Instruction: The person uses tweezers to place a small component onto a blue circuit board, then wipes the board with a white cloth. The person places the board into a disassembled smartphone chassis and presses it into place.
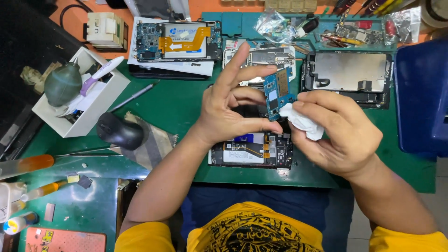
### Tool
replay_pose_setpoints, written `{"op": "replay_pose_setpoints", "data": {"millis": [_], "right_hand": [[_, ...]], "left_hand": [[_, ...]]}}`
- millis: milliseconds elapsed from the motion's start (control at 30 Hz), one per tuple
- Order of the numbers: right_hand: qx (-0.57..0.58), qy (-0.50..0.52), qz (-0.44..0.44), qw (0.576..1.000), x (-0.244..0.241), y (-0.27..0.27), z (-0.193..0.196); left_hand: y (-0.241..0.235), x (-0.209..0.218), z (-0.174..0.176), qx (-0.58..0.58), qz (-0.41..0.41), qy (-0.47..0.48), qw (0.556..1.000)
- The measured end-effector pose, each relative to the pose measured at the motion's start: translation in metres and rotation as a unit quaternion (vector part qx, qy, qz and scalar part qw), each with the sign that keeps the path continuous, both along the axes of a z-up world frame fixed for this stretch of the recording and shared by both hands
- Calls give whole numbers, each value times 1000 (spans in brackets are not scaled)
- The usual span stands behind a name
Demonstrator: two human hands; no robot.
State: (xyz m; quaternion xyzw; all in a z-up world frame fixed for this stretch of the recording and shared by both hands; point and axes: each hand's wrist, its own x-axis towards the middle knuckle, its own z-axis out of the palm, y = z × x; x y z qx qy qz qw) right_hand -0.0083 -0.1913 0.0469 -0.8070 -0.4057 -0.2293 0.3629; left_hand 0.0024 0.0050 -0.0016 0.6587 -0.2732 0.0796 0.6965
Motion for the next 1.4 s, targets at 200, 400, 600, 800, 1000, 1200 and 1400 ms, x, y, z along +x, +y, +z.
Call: {"op": "replay_pose_setpoints", "data": {"millis": [200,400,600,800,1000,1200,1400], "right_hand": [[-84,-36,20,996,7,3,2],[52,-1,27,998,11,-18,-11],[123,100,-22,987,14,-19,-16],[-53,48,70,995,22,-22,-17],[-27,33,78,996,24,-27,-26],[-39,-5,80,996,27,-28,-26],[-33,-17,63,997,24,-25,-22]], "left_hand": [[-4,1,-5,57,-5,-68,996],[-7,-6,1,-11,9,5,1000],[-1,-9,0,-43,-27,54,997],[7,-7,-1,-86,-108,139,980],[9,-5,-11,-111,-147,81,980],[10,-3,-7,-54,-138,65,987],[7,0,0,-12,-126,51,991]]}}
